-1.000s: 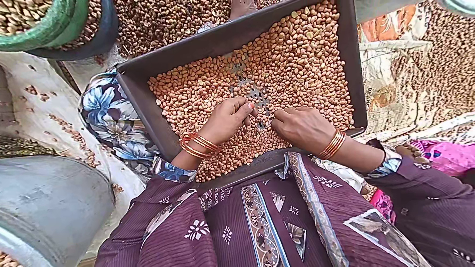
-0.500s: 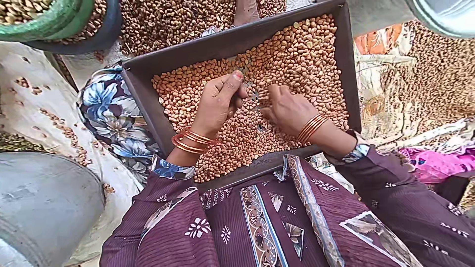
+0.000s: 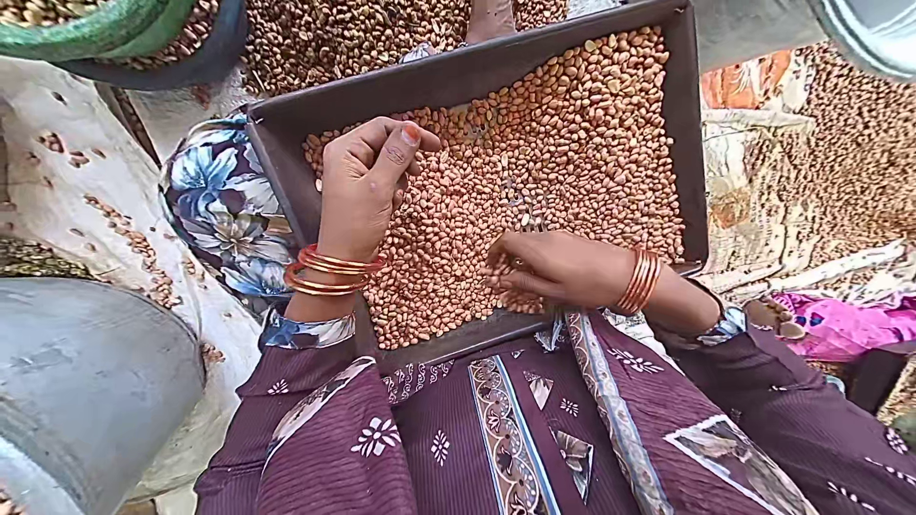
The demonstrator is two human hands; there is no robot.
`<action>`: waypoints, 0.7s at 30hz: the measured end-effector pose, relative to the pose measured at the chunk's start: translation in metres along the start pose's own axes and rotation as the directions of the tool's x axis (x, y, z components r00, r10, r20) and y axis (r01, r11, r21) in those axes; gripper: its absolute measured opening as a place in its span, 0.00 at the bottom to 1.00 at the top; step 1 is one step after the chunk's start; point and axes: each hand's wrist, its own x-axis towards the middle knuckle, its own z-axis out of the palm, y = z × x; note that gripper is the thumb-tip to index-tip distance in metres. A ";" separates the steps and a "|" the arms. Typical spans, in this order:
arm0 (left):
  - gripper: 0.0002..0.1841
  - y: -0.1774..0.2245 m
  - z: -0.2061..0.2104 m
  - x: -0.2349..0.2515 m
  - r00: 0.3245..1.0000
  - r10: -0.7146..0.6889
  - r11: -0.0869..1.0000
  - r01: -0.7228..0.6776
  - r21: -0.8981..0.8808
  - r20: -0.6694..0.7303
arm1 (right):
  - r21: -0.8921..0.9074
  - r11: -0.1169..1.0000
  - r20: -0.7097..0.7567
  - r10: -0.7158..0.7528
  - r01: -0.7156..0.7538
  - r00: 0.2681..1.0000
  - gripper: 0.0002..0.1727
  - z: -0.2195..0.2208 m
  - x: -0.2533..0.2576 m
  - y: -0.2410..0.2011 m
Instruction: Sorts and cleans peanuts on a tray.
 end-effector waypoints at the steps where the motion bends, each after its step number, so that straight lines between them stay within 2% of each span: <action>1: 0.09 -0.002 0.002 -0.001 1.000 0.022 0.998 -0.023 0.059 0.021 | 0.063 0.988 -0.058 -0.138 0.141 0.989 0.17 -0.001 0.005 -0.001; 2: 0.07 -0.003 0.005 -0.001 0.998 0.048 0.990 -0.053 0.129 0.042 | 0.046 0.977 -0.132 -0.198 0.206 0.971 0.16 -0.006 0.009 -0.001; 4: 0.08 -0.002 0.008 -0.003 0.990 0.075 0.935 -0.111 0.337 0.118 | -0.091 0.983 -0.290 -0.182 0.162 0.940 0.11 -0.016 0.018 0.004; 6: 0.10 0.000 0.012 -0.002 0.975 0.094 0.819 -0.189 0.541 0.199 | -0.199 0.979 -0.323 -0.113 0.049 0.940 0.08 -0.024 0.029 0.014; 8: 0.11 -0.007 0.018 0.005 0.949 0.141 0.691 -0.298 0.659 0.281 | -0.235 0.971 -0.298 -0.123 0.052 0.947 0.08 -0.023 0.040 0.024; 12: 0.12 -0.016 0.030 0.012 0.893 0.047 0.511 -0.407 0.757 0.448 | -0.288 0.957 -0.267 -0.120 0.040 0.956 0.07 -0.011 0.053 0.030; 15: 0.12 -0.022 0.038 0.012 0.879 -0.008 0.426 -0.428 0.797 0.476 | -0.284 0.958 -0.287 -0.119 0.034 0.950 0.09 -0.008 0.054 0.034; 18: 0.12 -0.024 0.041 0.012 0.876 -0.005 0.365 -0.447 0.816 0.483 | -0.276 0.960 -0.288 -0.129 0.047 0.949 0.10 -0.007 0.054 0.038; 21: 0.11 -0.028 0.041 0.011 0.873 0.012 0.355 -0.460 0.814 0.488 | -0.265 0.963 -0.255 -0.126 0.056 0.959 0.10 -0.009 0.053 0.037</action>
